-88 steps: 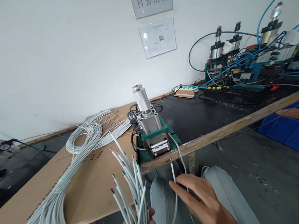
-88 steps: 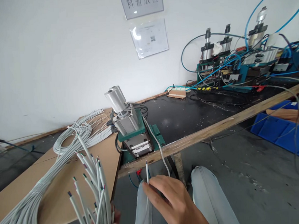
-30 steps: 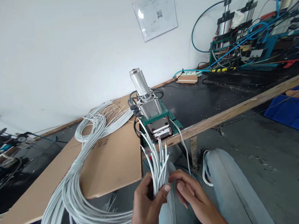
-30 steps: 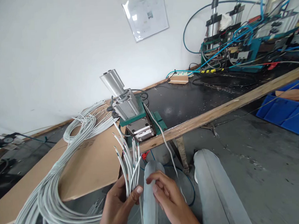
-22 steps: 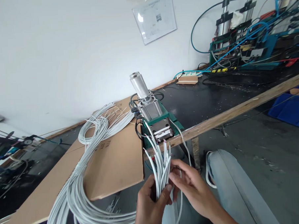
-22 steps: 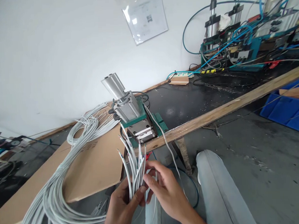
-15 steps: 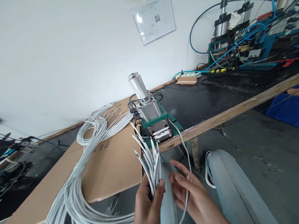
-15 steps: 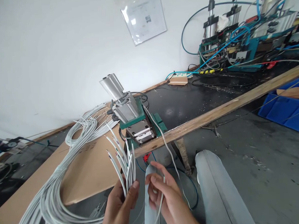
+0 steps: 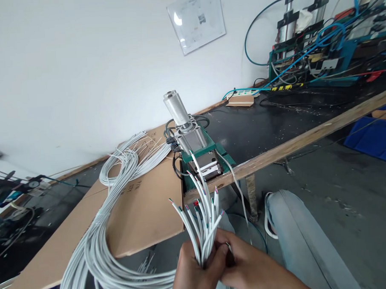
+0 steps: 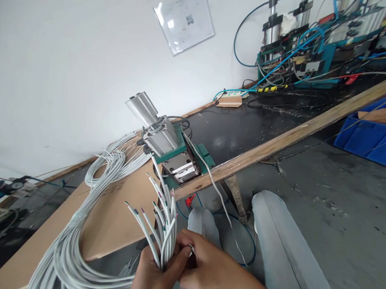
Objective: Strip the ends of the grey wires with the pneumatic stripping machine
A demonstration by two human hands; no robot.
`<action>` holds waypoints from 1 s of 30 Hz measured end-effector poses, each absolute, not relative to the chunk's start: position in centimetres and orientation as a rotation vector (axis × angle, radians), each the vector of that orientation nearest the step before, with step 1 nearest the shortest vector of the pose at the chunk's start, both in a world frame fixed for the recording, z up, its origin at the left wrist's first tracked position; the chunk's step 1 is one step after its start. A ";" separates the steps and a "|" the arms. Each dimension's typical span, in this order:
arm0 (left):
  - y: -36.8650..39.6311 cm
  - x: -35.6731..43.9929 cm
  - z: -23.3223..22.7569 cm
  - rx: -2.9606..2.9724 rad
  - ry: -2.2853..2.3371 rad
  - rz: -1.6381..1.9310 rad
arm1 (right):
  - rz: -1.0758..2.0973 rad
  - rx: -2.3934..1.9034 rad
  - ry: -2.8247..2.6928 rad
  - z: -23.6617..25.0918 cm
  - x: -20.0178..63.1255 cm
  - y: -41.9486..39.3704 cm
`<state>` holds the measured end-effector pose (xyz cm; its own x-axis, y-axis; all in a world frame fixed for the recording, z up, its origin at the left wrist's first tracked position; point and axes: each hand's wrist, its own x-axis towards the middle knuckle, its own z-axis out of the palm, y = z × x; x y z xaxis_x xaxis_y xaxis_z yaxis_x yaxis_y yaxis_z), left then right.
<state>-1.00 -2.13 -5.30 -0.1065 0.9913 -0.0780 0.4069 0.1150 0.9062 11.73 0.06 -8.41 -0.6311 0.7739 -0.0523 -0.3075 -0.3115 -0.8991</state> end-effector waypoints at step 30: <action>-1.8 -1.1 -6.0 1.318 1.563 1.036 | 1.571 -0.734 -1.212 -11.4 11.5 -1.3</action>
<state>-1.09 -1.83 -6.01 -0.1113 0.9905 -0.0806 0.3113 0.1118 0.9437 11.51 -1.30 -11.39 -0.3354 0.9369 0.0988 -0.3338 -0.0201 -0.9424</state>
